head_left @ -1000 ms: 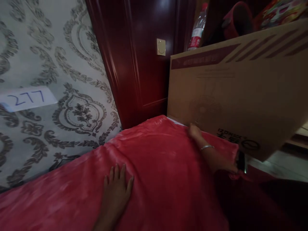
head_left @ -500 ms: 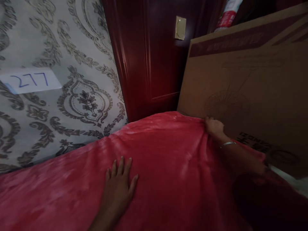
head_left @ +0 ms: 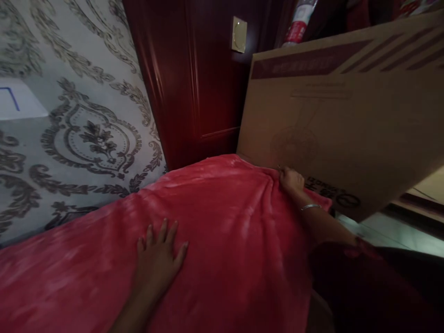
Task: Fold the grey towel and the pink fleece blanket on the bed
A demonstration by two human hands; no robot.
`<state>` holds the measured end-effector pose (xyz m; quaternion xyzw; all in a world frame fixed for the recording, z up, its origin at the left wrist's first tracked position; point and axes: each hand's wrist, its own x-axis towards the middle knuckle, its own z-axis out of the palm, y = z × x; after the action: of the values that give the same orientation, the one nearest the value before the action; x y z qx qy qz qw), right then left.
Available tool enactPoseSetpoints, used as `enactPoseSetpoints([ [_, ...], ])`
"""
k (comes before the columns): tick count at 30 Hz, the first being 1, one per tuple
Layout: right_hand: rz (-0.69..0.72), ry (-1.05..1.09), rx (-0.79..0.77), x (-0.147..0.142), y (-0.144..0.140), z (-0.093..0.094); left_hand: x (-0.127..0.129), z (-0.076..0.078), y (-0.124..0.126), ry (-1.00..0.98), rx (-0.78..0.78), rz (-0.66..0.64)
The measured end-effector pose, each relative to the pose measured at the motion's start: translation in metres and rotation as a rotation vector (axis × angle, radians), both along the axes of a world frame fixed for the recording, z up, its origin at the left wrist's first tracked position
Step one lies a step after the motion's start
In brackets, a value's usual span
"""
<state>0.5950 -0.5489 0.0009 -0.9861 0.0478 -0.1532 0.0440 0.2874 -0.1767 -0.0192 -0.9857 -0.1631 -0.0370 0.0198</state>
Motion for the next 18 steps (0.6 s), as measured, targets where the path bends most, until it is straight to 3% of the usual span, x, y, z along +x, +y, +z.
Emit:
enactPoseSetpoints([
  [3,-0.163,0.052,0.028,-0.032,-0.023,-0.009,0.001,0.001,0.000,-0.004,0.019,-0.013],
  [9,-0.275,0.054,0.033,-0.071,-0.034,-0.024,0.004,0.002,0.000,-0.010,0.062,-0.012],
  [13,-0.304,0.136,0.087,-0.073,-0.038,-0.016,0.003,0.004,0.000,-0.006,0.070,-0.022],
  [18,-0.320,0.148,0.077,-0.073,-0.060,0.007,0.003,0.007,-0.002,-0.006,0.051,-0.019],
])
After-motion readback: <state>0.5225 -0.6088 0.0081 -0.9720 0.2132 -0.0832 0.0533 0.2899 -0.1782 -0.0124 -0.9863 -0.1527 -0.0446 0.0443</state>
